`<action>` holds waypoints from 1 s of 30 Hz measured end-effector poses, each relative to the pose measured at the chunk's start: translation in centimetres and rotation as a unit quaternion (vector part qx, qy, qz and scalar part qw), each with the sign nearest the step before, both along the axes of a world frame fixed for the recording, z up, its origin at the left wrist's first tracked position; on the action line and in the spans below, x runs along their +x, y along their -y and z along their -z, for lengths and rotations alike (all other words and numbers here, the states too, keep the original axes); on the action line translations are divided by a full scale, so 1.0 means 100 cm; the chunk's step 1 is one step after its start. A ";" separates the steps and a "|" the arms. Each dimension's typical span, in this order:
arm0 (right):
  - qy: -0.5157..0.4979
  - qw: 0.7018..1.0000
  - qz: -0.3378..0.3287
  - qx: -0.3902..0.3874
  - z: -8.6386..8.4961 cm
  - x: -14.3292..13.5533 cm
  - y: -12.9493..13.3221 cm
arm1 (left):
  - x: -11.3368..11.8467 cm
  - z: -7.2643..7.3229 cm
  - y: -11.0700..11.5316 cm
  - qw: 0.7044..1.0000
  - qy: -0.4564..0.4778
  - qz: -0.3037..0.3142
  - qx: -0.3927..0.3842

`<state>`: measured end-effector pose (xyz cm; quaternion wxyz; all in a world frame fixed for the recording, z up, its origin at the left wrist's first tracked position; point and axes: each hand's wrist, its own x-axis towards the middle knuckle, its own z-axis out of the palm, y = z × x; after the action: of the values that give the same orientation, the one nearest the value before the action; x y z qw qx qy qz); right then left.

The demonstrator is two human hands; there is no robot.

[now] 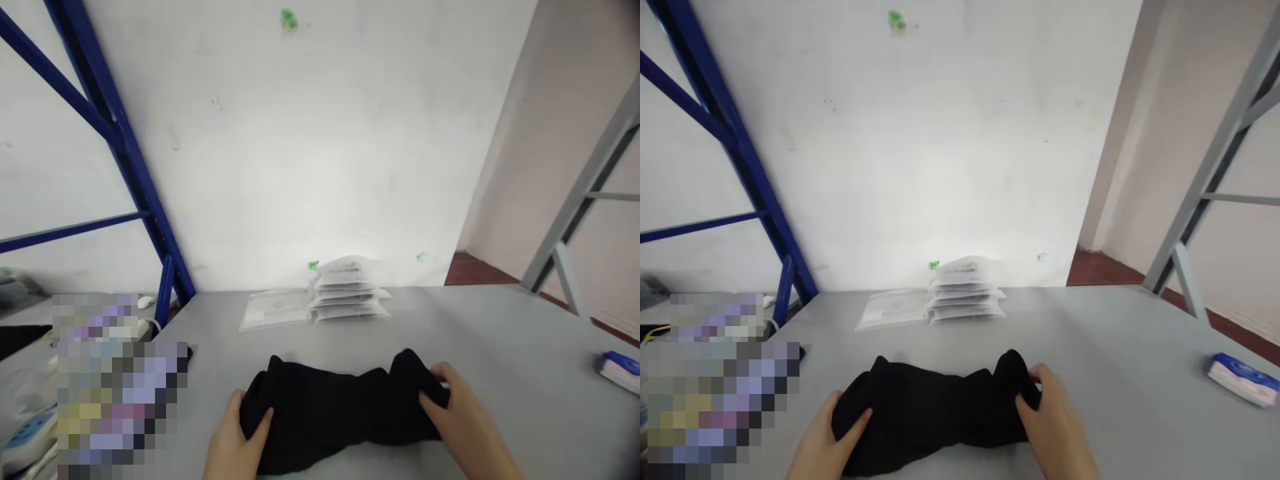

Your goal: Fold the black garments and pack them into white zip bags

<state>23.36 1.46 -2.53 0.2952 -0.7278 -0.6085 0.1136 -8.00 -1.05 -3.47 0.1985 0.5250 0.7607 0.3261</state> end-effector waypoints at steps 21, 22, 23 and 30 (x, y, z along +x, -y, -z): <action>-0.021 0.998 -0.055 -0.004 0.003 -0.046 -0.006 | 0.029 -0.018 0.004 0.840 0.535 -0.085 0.017; -0.020 0.998 -0.060 -0.001 -0.001 -0.048 -0.007 | 0.034 -0.021 0.006 0.817 0.569 -0.098 0.013; -0.013 0.998 -0.062 0.004 -0.005 -0.050 -0.007 | 0.040 -0.025 0.007 0.798 0.593 -0.108 0.007; -0.041 0.986 -0.158 0.032 -0.030 -0.093 0.010 | 0.068 -0.035 0.010 0.743 0.661 -0.099 -0.030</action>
<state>14.11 0.47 0.43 0.3215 -0.6076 -0.7063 0.1691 -1.20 -2.10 0.05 0.6338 0.0933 0.4965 0.5858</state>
